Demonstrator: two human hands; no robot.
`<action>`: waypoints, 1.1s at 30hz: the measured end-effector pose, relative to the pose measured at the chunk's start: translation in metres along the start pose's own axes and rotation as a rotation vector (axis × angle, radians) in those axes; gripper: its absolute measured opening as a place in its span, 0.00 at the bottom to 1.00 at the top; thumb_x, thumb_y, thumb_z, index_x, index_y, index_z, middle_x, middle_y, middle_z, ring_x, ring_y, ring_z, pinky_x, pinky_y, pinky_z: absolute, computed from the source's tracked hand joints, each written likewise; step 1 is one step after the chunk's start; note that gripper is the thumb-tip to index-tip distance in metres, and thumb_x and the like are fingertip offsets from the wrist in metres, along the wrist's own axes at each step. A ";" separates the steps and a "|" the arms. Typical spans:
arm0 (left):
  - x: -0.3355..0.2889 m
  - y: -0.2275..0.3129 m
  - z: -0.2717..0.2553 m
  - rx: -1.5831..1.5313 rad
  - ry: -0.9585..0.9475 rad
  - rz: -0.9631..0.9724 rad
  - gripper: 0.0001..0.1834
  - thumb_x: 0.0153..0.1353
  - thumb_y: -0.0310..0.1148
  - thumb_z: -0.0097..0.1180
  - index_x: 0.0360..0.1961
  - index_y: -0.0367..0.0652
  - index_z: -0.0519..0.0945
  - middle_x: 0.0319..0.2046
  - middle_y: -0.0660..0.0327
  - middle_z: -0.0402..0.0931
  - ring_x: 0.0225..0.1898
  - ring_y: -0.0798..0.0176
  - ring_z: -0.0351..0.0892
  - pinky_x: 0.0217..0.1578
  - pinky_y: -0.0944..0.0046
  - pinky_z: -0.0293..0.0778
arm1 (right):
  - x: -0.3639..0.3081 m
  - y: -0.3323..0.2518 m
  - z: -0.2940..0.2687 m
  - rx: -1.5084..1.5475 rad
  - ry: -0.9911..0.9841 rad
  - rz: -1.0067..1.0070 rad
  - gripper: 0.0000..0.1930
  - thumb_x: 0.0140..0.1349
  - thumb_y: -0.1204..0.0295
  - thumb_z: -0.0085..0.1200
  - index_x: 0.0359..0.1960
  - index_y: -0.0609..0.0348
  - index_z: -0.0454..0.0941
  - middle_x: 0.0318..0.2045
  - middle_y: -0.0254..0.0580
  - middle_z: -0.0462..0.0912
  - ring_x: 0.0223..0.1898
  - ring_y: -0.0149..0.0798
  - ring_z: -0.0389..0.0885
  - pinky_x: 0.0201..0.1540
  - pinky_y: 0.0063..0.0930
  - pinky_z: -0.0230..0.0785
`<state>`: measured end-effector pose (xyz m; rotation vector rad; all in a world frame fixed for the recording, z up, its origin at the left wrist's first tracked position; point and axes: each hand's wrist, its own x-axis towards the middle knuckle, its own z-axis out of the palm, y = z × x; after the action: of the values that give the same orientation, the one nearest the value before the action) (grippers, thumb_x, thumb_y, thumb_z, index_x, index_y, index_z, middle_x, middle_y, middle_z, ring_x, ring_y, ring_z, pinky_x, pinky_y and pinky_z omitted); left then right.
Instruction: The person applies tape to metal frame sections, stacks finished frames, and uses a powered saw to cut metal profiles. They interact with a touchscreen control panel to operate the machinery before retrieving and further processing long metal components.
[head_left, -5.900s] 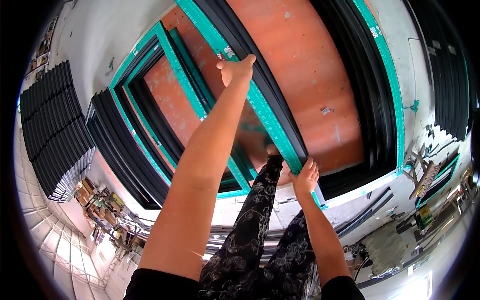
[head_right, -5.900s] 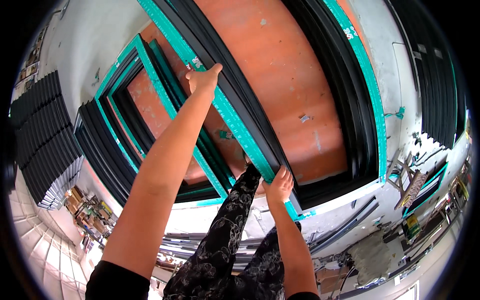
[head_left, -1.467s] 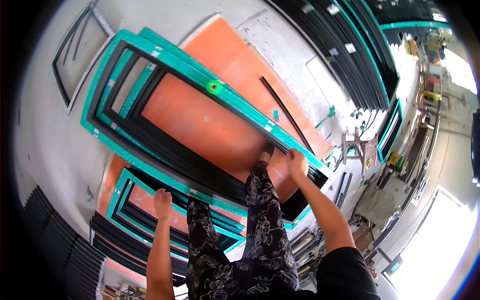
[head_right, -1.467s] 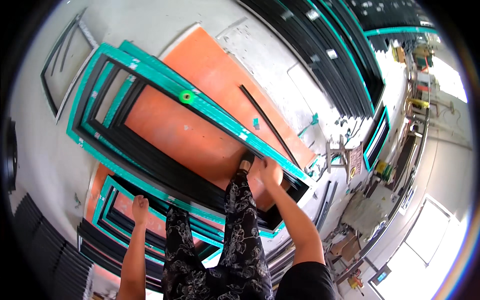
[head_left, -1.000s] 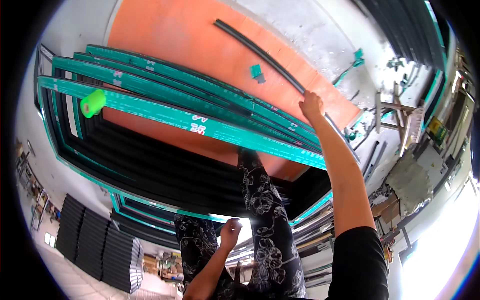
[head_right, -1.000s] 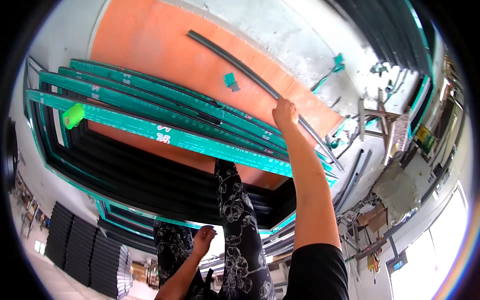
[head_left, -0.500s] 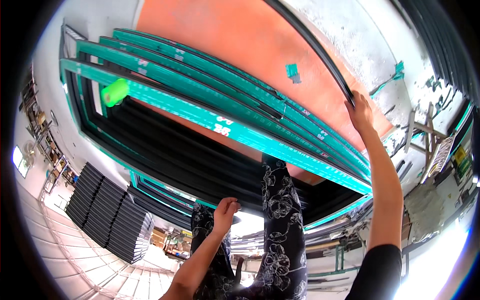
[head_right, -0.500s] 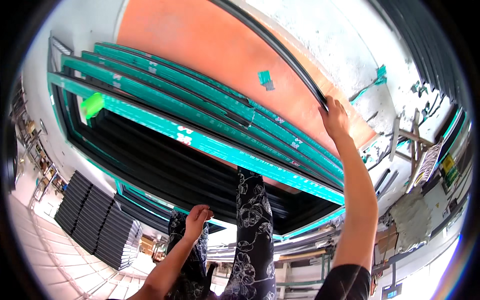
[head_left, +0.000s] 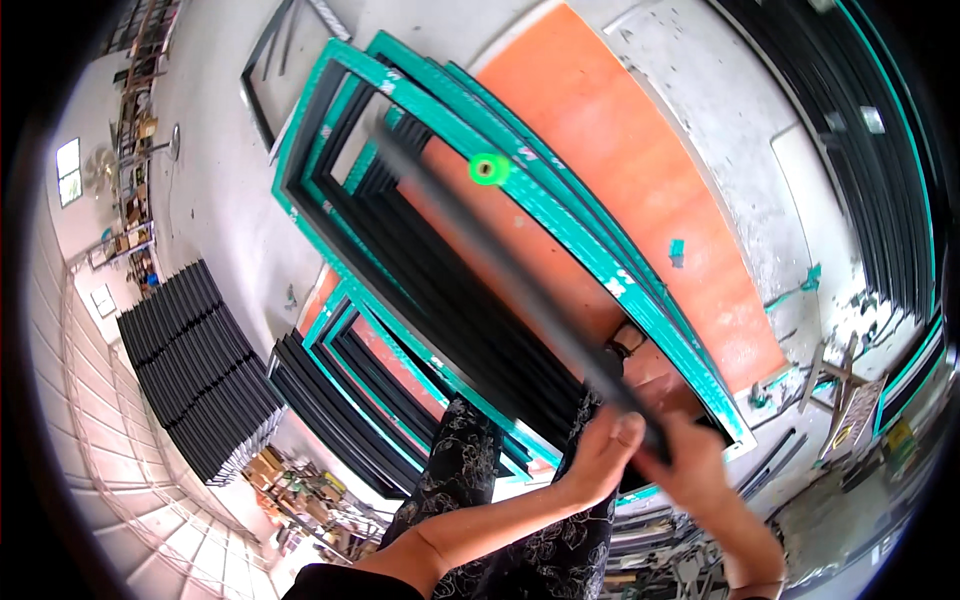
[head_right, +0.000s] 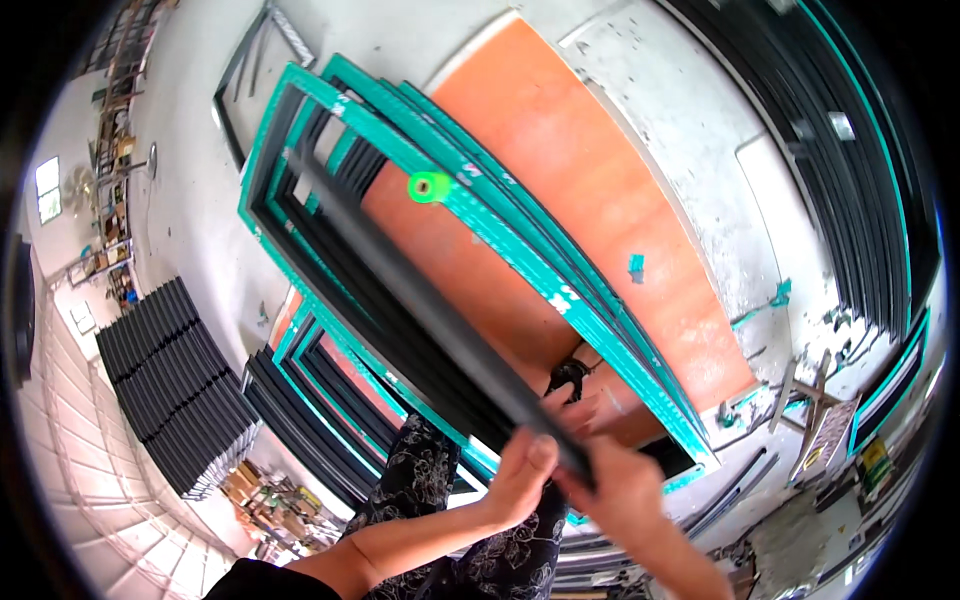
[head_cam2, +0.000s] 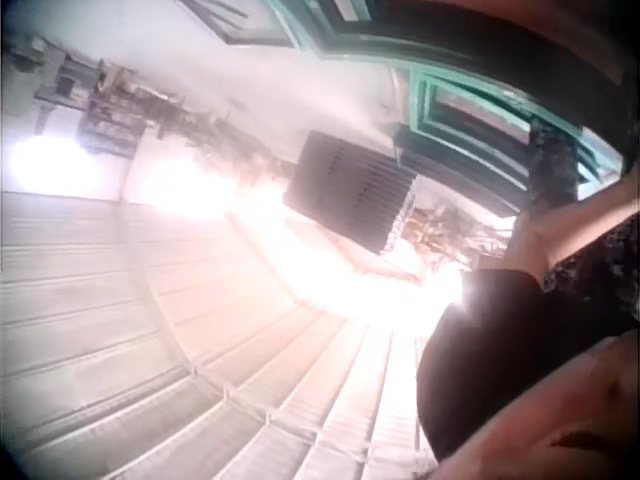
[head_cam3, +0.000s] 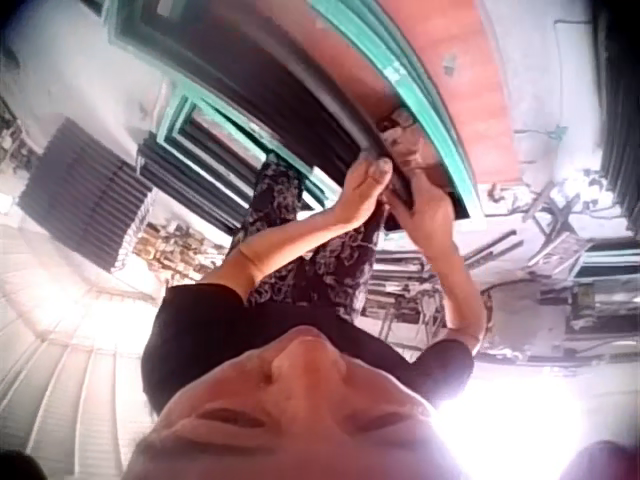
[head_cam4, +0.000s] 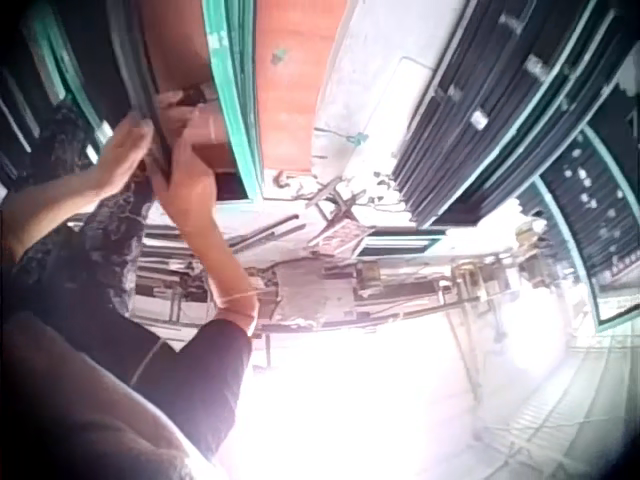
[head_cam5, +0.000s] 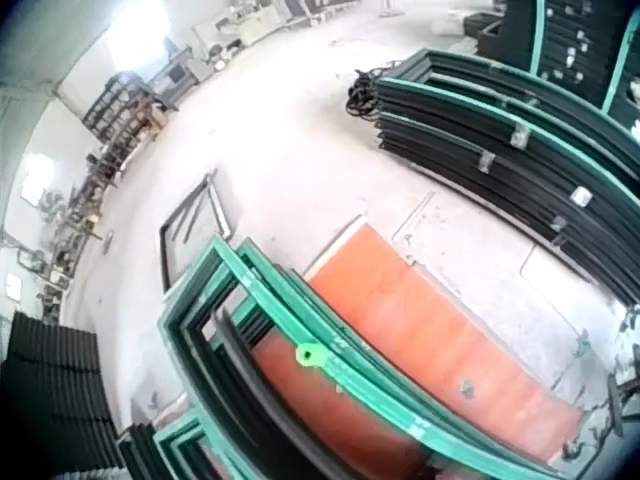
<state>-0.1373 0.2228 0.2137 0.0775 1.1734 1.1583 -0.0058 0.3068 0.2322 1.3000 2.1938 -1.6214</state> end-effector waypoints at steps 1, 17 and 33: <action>-0.006 0.017 -0.006 -0.085 0.176 0.013 0.36 0.70 0.49 0.47 0.66 0.33 0.54 0.60 0.46 0.68 0.62 0.52 0.68 0.64 0.51 0.61 | 0.004 -0.014 0.021 0.062 -0.058 0.039 0.21 0.55 0.59 0.65 0.41 0.63 0.74 0.26 0.53 0.80 0.27 0.57 0.81 0.28 0.45 0.72; 0.183 0.079 -0.270 -0.123 0.370 -0.027 0.22 0.69 0.54 0.46 0.46 0.45 0.71 0.37 0.59 0.77 0.42 0.57 0.79 0.48 0.53 0.76 | -0.017 0.099 0.164 -0.167 0.232 0.276 0.17 0.56 0.60 0.63 0.29 0.63 0.73 0.22 0.58 0.74 0.27 0.65 0.74 0.27 0.50 0.64; 0.255 0.089 -0.283 -0.126 0.341 -0.045 0.20 0.72 0.48 0.40 0.52 0.43 0.70 0.45 0.58 0.75 0.49 0.57 0.75 0.55 0.50 0.72 | 0.065 0.138 0.179 -0.215 0.561 0.178 0.20 0.57 0.61 0.62 0.47 0.59 0.78 0.42 0.51 0.80 0.43 0.57 0.77 0.46 0.43 0.71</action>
<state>-0.4269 0.3132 -0.0339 -0.2501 1.3892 1.2335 -0.0184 0.2034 0.0215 1.9917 2.3538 -1.0035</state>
